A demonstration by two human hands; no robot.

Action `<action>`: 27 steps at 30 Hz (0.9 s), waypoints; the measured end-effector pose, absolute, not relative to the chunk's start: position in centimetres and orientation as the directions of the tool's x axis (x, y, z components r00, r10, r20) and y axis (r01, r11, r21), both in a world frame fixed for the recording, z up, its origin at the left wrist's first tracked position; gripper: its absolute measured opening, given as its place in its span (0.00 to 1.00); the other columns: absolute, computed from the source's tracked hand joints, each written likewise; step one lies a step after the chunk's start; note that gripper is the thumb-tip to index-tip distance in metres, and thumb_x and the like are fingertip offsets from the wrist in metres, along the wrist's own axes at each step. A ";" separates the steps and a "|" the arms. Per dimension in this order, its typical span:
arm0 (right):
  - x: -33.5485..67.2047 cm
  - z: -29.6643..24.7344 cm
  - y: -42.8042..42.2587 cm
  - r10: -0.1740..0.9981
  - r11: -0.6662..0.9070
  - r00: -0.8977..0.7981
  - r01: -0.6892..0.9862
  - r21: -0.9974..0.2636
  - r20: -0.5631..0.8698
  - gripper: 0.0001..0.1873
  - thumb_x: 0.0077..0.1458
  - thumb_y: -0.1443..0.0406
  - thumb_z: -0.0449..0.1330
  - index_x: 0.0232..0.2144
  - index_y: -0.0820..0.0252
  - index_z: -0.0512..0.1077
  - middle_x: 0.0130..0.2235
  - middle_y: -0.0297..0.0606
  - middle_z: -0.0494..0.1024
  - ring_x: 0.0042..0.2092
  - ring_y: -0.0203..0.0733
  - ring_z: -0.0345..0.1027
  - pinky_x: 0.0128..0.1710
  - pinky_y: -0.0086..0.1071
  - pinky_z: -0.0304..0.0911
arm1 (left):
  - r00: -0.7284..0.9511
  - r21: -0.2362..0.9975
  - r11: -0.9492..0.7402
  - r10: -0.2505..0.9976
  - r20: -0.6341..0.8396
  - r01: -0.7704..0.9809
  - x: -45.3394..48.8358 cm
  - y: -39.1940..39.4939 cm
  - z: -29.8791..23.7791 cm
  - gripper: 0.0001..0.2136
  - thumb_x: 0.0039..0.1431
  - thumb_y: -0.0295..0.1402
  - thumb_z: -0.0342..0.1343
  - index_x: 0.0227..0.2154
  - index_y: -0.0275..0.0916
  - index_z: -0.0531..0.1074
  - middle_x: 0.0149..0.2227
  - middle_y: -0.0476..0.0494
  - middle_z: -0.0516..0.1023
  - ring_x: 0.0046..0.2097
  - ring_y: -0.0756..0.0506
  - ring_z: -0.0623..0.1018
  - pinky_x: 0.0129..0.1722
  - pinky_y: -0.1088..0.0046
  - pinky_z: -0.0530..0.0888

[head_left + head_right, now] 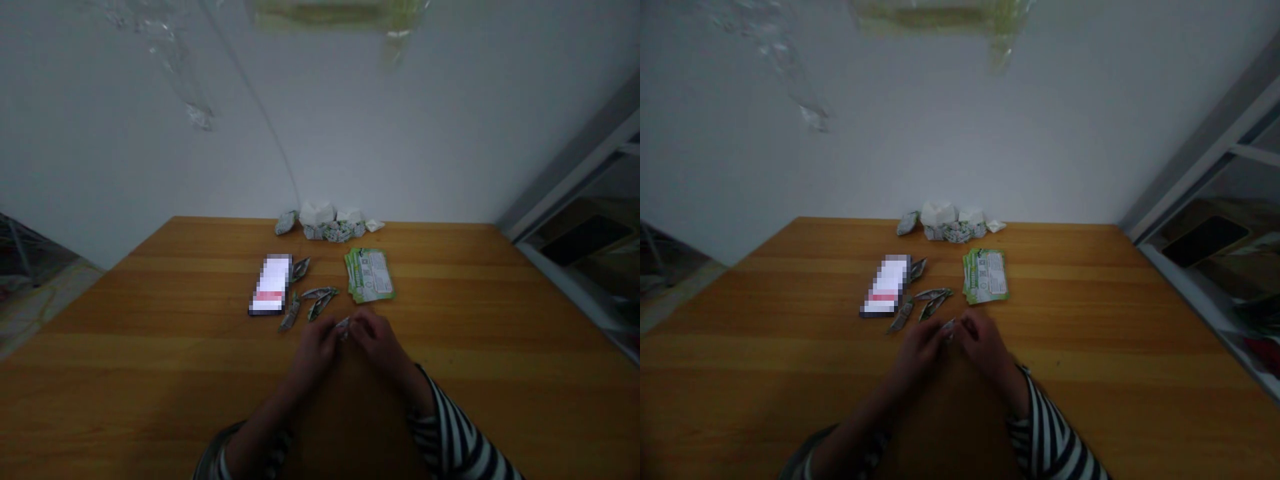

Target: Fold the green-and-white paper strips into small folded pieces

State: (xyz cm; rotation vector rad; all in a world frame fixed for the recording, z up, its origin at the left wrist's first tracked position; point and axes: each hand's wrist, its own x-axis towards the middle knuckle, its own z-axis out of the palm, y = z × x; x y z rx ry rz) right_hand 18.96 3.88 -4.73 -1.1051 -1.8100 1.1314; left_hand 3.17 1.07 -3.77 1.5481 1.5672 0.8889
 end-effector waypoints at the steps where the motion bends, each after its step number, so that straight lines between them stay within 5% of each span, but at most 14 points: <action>1: 18.8 -4.8 3.8 0.914 0.270 -0.383 0.325 -0.906 0.135 0.11 0.57 0.61 0.56 0.24 0.57 0.64 0.23 0.29 0.66 0.25 0.36 0.60 0.26 0.28 0.54 | -0.012 0.892 0.044 0.999 -0.044 0.450 3.1 1.1 -3.8 0.12 0.58 0.36 0.51 0.20 0.37 0.68 0.20 0.50 0.69 0.25 0.48 0.69 0.24 0.75 0.63; 7: 18.9 -5.4 4.0 0.928 0.276 -0.345 0.377 -0.884 0.143 0.10 0.56 0.65 0.56 0.23 0.59 0.65 0.23 0.30 0.68 0.26 0.35 0.62 0.27 0.28 0.56 | 0.178 0.972 0.235 0.955 -0.235 0.026 2.9 1.5 -3.4 0.17 0.59 0.47 0.47 0.27 0.40 0.72 0.22 0.48 0.76 0.24 0.46 0.75 0.26 0.70 0.73; 12: 19.6 -5.4 4.8 0.919 0.287 -0.361 0.348 -0.892 0.155 0.08 0.56 0.65 0.56 0.25 0.59 0.66 0.24 0.29 0.69 0.26 0.35 0.62 0.27 0.27 0.57 | 0.273 0.962 0.239 0.942 -0.195 -0.136 2.8 1.4 -3.0 0.15 0.60 0.44 0.49 0.31 0.42 0.76 0.29 0.46 0.80 0.31 0.45 0.79 0.35 0.67 0.76; 21: 19.6 -5.3 4.7 0.943 0.239 -0.307 0.352 -0.905 0.130 0.06 0.55 0.65 0.56 0.27 0.58 0.66 0.25 0.31 0.72 0.28 0.38 0.67 0.28 0.28 0.60 | 0.237 0.998 0.027 0.971 -0.039 0.054 3.0 1.1 -3.3 0.11 0.58 0.31 0.51 0.43 0.41 0.74 0.41 0.46 0.80 0.43 0.45 0.78 0.44 0.68 0.74; 27: 18.5 -4.1 2.8 0.903 0.412 -0.364 0.587 -0.696 0.228 0.08 0.52 0.62 0.62 0.35 0.58 0.70 0.33 0.38 0.77 0.35 0.44 0.71 0.34 0.33 0.64 | 0.086 0.937 -0.073 0.995 0.047 0.343 3.1 0.8 -2.9 0.18 0.50 0.20 0.50 0.41 0.41 0.75 0.39 0.45 0.81 0.42 0.43 0.79 0.45 0.67 0.74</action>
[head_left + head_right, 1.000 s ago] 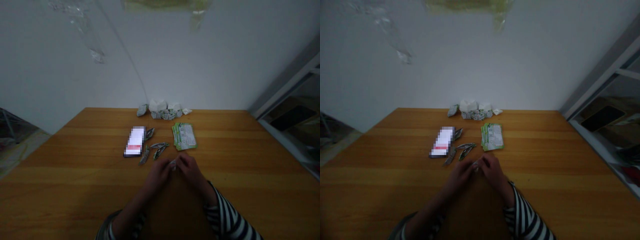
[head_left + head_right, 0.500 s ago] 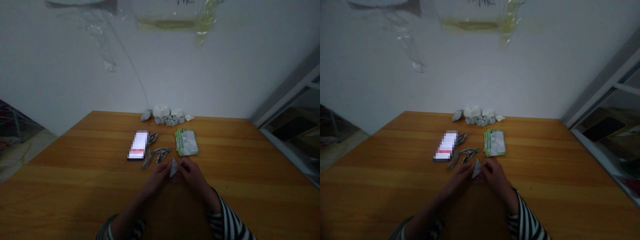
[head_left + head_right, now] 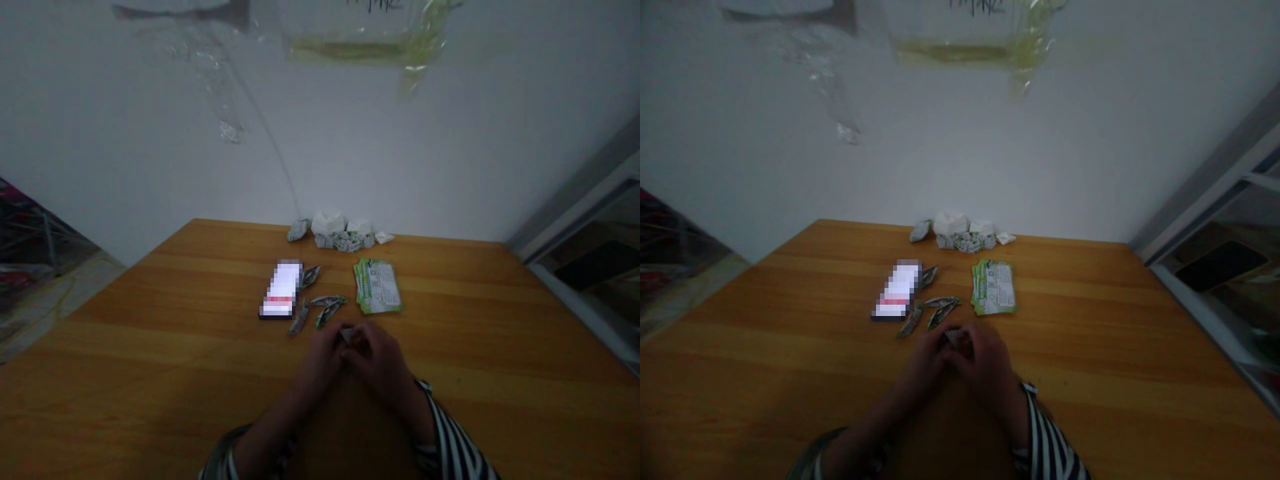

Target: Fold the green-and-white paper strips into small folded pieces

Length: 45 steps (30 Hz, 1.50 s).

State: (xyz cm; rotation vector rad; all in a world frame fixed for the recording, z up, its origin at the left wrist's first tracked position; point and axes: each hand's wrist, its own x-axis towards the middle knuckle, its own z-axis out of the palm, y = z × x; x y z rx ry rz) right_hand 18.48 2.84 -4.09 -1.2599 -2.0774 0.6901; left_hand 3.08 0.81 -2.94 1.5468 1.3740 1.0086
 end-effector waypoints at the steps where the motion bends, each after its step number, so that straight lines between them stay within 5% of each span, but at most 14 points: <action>1: 18.3 -4.0 2.6 0.897 0.431 -0.361 0.593 -0.680 0.254 0.08 0.54 0.62 0.61 0.37 0.58 0.70 0.35 0.39 0.78 0.36 0.45 0.72 0.35 0.33 0.64 | 0.080 0.922 -0.093 0.994 0.067 0.376 3.0 0.8 -3.0 0.19 0.50 0.19 0.49 0.42 0.43 0.76 0.40 0.45 0.82 0.43 0.43 0.79 0.46 0.66 0.73; 6: 18.2 -4.8 2.4 0.842 0.539 -0.357 0.515 -0.667 0.405 0.13 0.56 0.69 0.55 0.45 0.57 0.71 0.42 0.43 0.80 0.41 0.45 0.75 0.41 0.35 0.68 | 0.087 0.917 -0.133 0.990 0.108 0.375 2.9 0.8 -3.3 0.21 0.53 0.21 0.50 0.46 0.47 0.76 0.46 0.46 0.81 0.47 0.42 0.79 0.51 0.61 0.73; 10: 18.6 -5.7 2.9 0.877 0.480 -0.178 0.356 -0.802 0.445 0.11 0.52 0.71 0.57 0.36 0.57 0.76 0.37 0.40 0.82 0.39 0.44 0.77 0.41 0.37 0.71 | 0.080 0.989 -0.077 0.995 0.067 0.130 3.2 0.8 -3.6 0.19 0.57 0.27 0.53 0.51 0.47 0.73 0.52 0.46 0.77 0.53 0.42 0.76 0.55 0.57 0.70; 14: 18.4 -5.7 3.2 0.946 0.320 0.014 0.135 -0.938 0.325 0.10 0.49 0.72 0.57 0.28 0.57 0.77 0.36 0.40 0.83 0.39 0.45 0.77 0.42 0.38 0.72 | 0.129 0.996 0.066 0.990 -0.058 -0.053 3.4 1.1 -3.8 0.21 0.58 0.32 0.55 0.55 0.45 0.69 0.50 0.45 0.78 0.52 0.40 0.76 0.51 0.58 0.73; 20: 18.0 -4.6 3.2 0.965 0.225 -0.157 0.094 -0.970 0.209 0.11 0.52 0.70 0.55 0.29 0.57 0.78 0.34 0.39 0.83 0.39 0.45 0.78 0.43 0.38 0.72 | -0.062 0.994 0.110 0.992 -0.110 -0.003 3.1 1.6 -3.9 0.27 0.51 0.35 0.61 0.55 0.39 0.68 0.39 0.45 0.82 0.40 0.43 0.81 0.42 0.64 0.77; 24: 17.9 -4.5 3.4 0.967 0.106 -0.230 -0.028 -0.994 0.110 0.13 0.53 0.65 0.59 0.43 0.58 0.75 0.41 0.42 0.82 0.43 0.47 0.78 0.42 0.39 0.73 | -0.100 0.981 0.068 0.994 -0.051 0.180 3.0 1.3 -4.3 0.24 0.49 0.28 0.59 0.53 0.36 0.71 0.35 0.44 0.83 0.37 0.43 0.81 0.39 0.65 0.77; 29: 17.8 -4.8 3.5 0.967 0.111 -0.239 0.090 -0.990 0.086 0.15 0.50 0.63 0.64 0.42 0.57 0.78 0.41 0.41 0.83 0.41 0.49 0.78 0.43 0.43 0.73 | -0.051 0.907 -0.040 0.996 0.067 0.419 3.2 0.9 -4.7 0.19 0.52 0.24 0.54 0.47 0.40 0.75 0.40 0.42 0.83 0.40 0.41 0.81 0.43 0.63 0.76; 38: 18.2 -4.7 3.5 0.986 0.148 -0.115 0.224 -0.963 0.124 0.07 0.53 0.63 0.61 0.32 0.59 0.78 0.34 0.40 0.83 0.37 0.46 0.78 0.39 0.37 0.73 | -0.060 0.943 -0.025 0.997 0.047 0.332 3.6 1.0 -4.0 0.06 0.55 0.32 0.57 0.34 0.37 0.77 0.34 0.42 0.82 0.38 0.42 0.79 0.39 0.67 0.75; 45: 17.7 -4.0 2.8 0.958 0.175 -0.270 0.300 -0.938 0.093 0.09 0.48 0.68 0.63 0.35 0.59 0.77 0.34 0.40 0.83 0.35 0.46 0.77 0.36 0.36 0.72 | -0.206 0.955 0.035 0.978 0.028 0.295 3.0 1.2 -3.5 0.04 0.50 0.29 0.58 0.23 0.35 0.75 0.25 0.45 0.79 0.30 0.45 0.78 0.31 0.71 0.73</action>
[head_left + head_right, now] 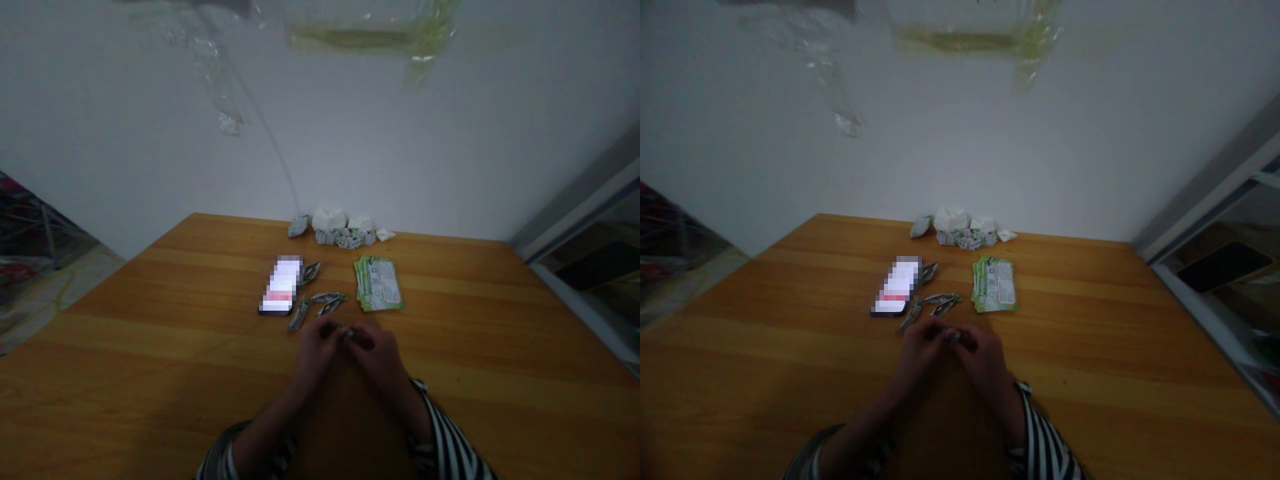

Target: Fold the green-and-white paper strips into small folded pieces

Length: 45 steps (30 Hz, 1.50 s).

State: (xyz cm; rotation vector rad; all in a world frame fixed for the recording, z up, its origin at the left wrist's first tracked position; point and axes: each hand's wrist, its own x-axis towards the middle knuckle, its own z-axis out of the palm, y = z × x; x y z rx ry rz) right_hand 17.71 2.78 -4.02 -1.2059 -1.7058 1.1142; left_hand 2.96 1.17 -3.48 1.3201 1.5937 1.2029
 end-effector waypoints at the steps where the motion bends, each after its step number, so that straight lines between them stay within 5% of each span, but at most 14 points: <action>1: 17.6 -4.1 2.7 0.959 0.182 -0.268 0.320 -0.930 0.095 0.09 0.48 0.69 0.63 0.35 0.59 0.77 0.34 0.40 0.83 0.35 0.46 0.77 0.36 0.36 0.72 | -0.209 0.958 0.036 0.978 0.025 0.285 3.0 1.2 -3.4 0.04 0.50 0.29 0.59 0.23 0.35 0.75 0.25 0.45 0.79 0.29 0.45 0.78 0.31 0.71 0.73; 8: 17.4 -4.9 2.8 0.984 0.154 -0.137 0.370 -0.916 0.111 0.06 0.51 0.64 0.62 0.33 0.59 0.77 0.32 0.39 0.82 0.34 0.46 0.77 0.35 0.35 0.71 | -0.144 0.982 0.010 0.989 0.018 0.189 3.3 1.5 -3.4 0.05 0.52 0.33 0.59 0.28 0.36 0.76 0.29 0.46 0.81 0.33 0.45 0.79 0.35 0.72 0.75; 16: 18.1 -4.8 3.2 0.967 0.197 -0.218 0.331 -0.923 0.128 0.12 0.55 0.58 0.60 0.35 0.59 0.78 0.35 0.41 0.82 0.36 0.46 0.76 0.36 0.34 0.70 | -0.054 0.856 -0.165 0.974 0.219 0.490 2.5 1.4 -3.8 0.07 0.56 0.26 0.54 0.32 0.37 0.77 0.32 0.44 0.79 0.36 0.45 0.78 0.37 0.70 0.74; 21: 17.9 -5.5 3.5 0.985 0.118 -0.149 0.207 -0.971 0.088 0.14 0.55 0.55 0.60 0.30 0.60 0.78 0.30 0.40 0.81 0.33 0.45 0.74 0.34 0.33 0.69 | 0.044 0.824 -0.255 0.962 0.271 0.506 3.1 1.1 -4.0 0.11 0.60 0.25 0.50 0.37 0.39 0.77 0.35 0.44 0.78 0.37 0.46 0.77 0.38 0.70 0.75; 27: 17.9 -6.0 3.8 0.991 0.051 -0.127 0.099 -0.994 0.039 0.16 0.54 0.54 0.60 0.30 0.61 0.77 0.29 0.38 0.79 0.32 0.43 0.72 0.32 0.32 0.68 | 0.040 0.879 -0.245 0.967 0.251 0.409 3.4 1.1 -4.4 0.10 0.58 0.27 0.55 0.41 0.38 0.75 0.40 0.41 0.77 0.41 0.45 0.78 0.41 0.69 0.77; 39: 17.2 -5.0 2.8 0.975 0.177 -0.164 0.167 -0.970 0.150 0.11 0.58 0.60 0.57 0.33 0.60 0.76 0.32 0.38 0.79 0.35 0.42 0.72 0.35 0.31 0.67 | 0.045 0.748 -0.286 0.944 0.326 0.599 3.5 0.7 -3.9 0.10 0.55 0.26 0.54 0.40 0.41 0.73 0.38 0.43 0.76 0.38 0.45 0.77 0.38 0.69 0.77; 45: 17.2 -5.4 2.8 0.991 0.130 -0.033 0.039 -0.991 0.128 0.13 0.58 0.58 0.57 0.35 0.60 0.77 0.36 0.40 0.80 0.39 0.44 0.73 0.40 0.33 0.67 | -0.083 0.848 -0.230 0.949 0.304 0.477 3.5 0.7 -3.7 0.11 0.56 0.24 0.52 0.38 0.43 0.74 0.38 0.45 0.75 0.39 0.46 0.77 0.39 0.70 0.76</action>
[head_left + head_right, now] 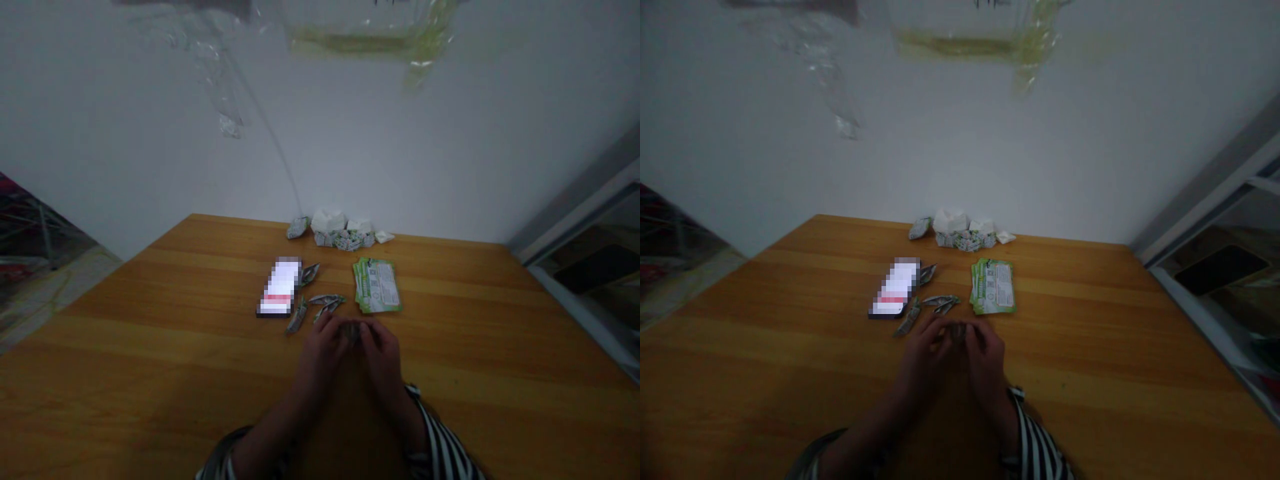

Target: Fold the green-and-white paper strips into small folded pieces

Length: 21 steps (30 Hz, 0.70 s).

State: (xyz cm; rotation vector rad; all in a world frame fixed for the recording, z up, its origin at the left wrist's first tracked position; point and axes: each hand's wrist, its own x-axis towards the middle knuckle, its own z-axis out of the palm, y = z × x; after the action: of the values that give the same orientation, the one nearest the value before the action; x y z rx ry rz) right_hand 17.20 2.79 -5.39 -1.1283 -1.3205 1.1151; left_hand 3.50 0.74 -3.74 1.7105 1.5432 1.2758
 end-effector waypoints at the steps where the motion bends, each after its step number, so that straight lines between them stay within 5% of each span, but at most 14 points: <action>1: 17.2 -5.5 2.9 0.994 0.104 -0.025 -0.010 -0.995 0.104 0.13 0.58 0.58 0.57 0.36 0.60 0.77 0.37 0.41 0.80 0.39 0.45 0.73 0.41 0.34 0.67 | -0.118 0.875 -0.211 0.950 0.289 0.435 3.4 0.9 -3.7 0.11 0.56 0.24 0.51 0.37 0.42 0.75 0.38 0.45 0.75 0.39 0.46 0.77 0.40 0.69 0.76; 5: 17.2 -5.7 3.3 0.997 -0.067 -0.046 -0.310 -0.949 -0.055 0.14 0.58 0.55 0.56 0.36 0.59 0.74 0.40 0.42 0.80 0.40 0.46 0.74 0.41 0.38 0.69 | -0.190 0.953 -0.152 0.960 0.205 0.263 3.2 1.5 -3.7 0.09 0.56 0.25 0.49 0.30 0.39 0.75 0.34 0.45 0.77 0.39 0.45 0.77 0.42 0.66 0.76; 8: 17.3 -5.8 3.6 0.994 -0.106 -0.068 -0.427 -0.898 -0.085 0.14 0.57 0.54 0.57 0.33 0.58 0.71 0.42 0.42 0.80 0.41 0.47 0.75 0.40 0.38 0.70 | -0.140 0.957 -0.177 0.967 0.213 0.232 3.1 1.6 -3.4 0.06 0.57 0.30 0.54 0.34 0.40 0.75 0.41 0.43 0.75 0.46 0.43 0.76 0.43 0.66 0.77; 12: 17.7 -5.5 3.8 0.996 -0.063 -0.075 -0.346 -0.936 -0.039 0.14 0.57 0.52 0.56 0.32 0.56 0.67 0.43 0.44 0.80 0.40 0.47 0.75 0.37 0.38 0.71 | -0.004 0.925 -0.248 0.966 0.260 0.287 2.7 1.3 -3.4 0.13 0.50 0.31 0.63 0.40 0.42 0.74 0.43 0.44 0.75 0.45 0.44 0.77 0.41 0.67 0.79; 16: 18.3 -4.9 3.9 0.988 0.008 -0.151 -0.206 -0.978 0.040 0.12 0.55 0.54 0.58 0.31 0.55 0.65 0.39 0.42 0.81 0.39 0.46 0.76 0.36 0.37 0.71 | -0.076 0.916 -0.251 0.955 0.288 0.314 2.0 1.3 -3.8 0.04 0.49 0.27 0.62 0.30 0.38 0.74 0.32 0.46 0.78 0.33 0.47 0.79 0.35 0.70 0.79; 21: 19.7 -4.7 4.4 0.957 0.094 -0.265 -0.103 -0.990 0.118 0.13 0.43 0.63 0.69 0.27 0.57 0.68 0.40 0.41 0.82 0.41 0.48 0.76 0.39 0.37 0.71 | -0.077 0.941 -0.181 0.975 0.211 0.287 2.2 1.3 -3.2 0.06 0.46 0.28 0.64 0.20 0.38 0.71 0.31 0.46 0.81 0.32 0.45 0.79 0.33 0.70 0.77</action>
State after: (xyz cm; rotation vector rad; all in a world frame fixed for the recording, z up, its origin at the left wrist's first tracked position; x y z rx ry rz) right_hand 19.67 4.41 -4.66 -0.9208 -1.3864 1.3642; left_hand 2.21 1.27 -3.24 1.5193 1.3991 1.2926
